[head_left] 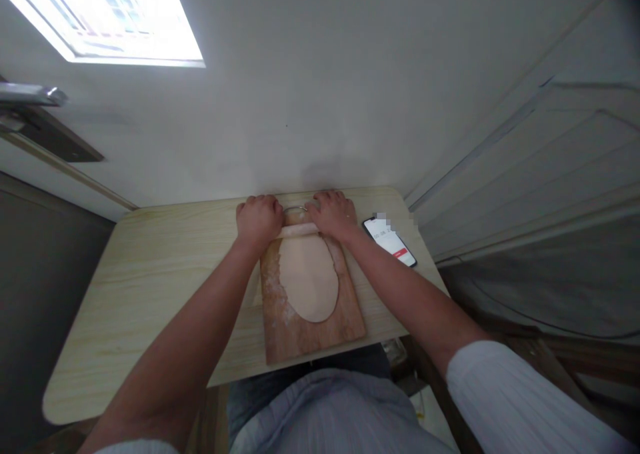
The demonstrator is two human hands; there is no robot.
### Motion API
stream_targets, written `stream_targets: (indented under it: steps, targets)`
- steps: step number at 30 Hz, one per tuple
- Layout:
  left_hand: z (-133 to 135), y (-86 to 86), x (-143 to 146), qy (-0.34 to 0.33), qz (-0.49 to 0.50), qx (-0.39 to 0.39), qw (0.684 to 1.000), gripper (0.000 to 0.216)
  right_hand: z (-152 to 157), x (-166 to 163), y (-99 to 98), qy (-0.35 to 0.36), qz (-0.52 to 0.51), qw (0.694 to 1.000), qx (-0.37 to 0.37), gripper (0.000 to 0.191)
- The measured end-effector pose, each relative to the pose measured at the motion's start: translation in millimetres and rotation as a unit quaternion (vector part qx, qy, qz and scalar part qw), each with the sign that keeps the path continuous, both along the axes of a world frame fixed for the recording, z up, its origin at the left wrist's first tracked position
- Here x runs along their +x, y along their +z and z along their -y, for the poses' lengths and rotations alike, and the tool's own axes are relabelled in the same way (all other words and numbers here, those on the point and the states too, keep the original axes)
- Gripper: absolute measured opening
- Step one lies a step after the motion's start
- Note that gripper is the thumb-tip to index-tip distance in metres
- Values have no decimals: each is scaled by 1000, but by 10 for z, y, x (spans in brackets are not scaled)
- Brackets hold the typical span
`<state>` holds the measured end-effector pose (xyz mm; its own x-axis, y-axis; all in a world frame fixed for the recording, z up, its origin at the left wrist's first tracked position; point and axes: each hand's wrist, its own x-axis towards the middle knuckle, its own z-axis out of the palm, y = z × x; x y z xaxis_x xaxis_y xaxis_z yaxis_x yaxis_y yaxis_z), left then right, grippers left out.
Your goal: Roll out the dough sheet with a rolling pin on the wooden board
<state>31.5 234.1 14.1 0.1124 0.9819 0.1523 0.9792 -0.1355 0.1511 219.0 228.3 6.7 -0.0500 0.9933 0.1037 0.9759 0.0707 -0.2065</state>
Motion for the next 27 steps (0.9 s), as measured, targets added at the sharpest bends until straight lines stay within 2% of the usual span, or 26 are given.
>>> stream_targets:
  steps: [10, 20, 27]
  targets:
    - [270, 1, 16, -19, 5, 5, 1000, 44, 349, 31, -117, -5, 5, 999, 47, 48]
    - [454, -77, -1, -37, 29, 46, 998, 42, 595, 21, -99, 3, 11, 996, 85, 48]
    - [702, -95, -9, -45, 44, 64, 996, 39, 834, 27, -101, 13, 10, 996, 92, 48]
